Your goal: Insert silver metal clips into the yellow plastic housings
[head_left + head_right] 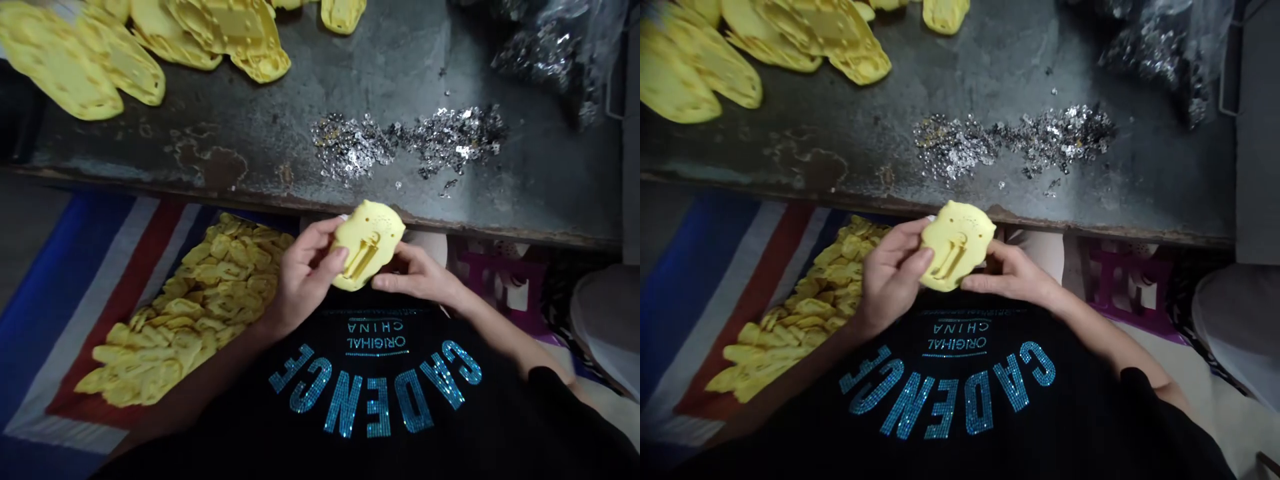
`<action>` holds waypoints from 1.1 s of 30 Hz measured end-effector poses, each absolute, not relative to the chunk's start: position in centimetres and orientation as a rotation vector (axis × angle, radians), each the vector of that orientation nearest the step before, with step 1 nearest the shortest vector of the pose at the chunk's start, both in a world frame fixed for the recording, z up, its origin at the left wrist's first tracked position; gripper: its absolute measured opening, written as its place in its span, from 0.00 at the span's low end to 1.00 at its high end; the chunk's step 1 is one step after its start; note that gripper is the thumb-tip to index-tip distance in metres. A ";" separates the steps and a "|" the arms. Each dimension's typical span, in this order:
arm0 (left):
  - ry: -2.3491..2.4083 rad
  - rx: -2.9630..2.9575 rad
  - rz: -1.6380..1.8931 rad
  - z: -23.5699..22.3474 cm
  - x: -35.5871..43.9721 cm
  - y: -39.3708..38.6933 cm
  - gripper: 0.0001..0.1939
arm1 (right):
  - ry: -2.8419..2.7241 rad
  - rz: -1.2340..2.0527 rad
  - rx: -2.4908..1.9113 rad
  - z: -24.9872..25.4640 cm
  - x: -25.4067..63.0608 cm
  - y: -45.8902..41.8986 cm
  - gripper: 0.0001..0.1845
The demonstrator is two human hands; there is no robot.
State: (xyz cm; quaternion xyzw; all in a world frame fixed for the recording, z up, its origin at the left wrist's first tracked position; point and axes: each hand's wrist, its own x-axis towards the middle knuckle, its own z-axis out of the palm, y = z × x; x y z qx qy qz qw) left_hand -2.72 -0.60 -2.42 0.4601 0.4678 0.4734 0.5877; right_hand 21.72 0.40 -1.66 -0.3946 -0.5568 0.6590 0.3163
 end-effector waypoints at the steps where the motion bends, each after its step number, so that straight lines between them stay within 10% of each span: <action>1: 1.127 1.013 1.119 -2.2 -3.0 -0.5 0.24 | -1.615 1.612 -1.082 -1.0 22.6 0.9 0.24; 9: 1.160 0.556 0.963 0.1 -4.0 1.0 0.21 | -2.151 0.265 -1.385 -2.3 27.8 9.7 0.08; 33: 1.108 0.652 0.944 -0.2 -2.2 1.6 0.20 | -2.158 0.186 -1.435 -2.7 26.5 4.1 0.03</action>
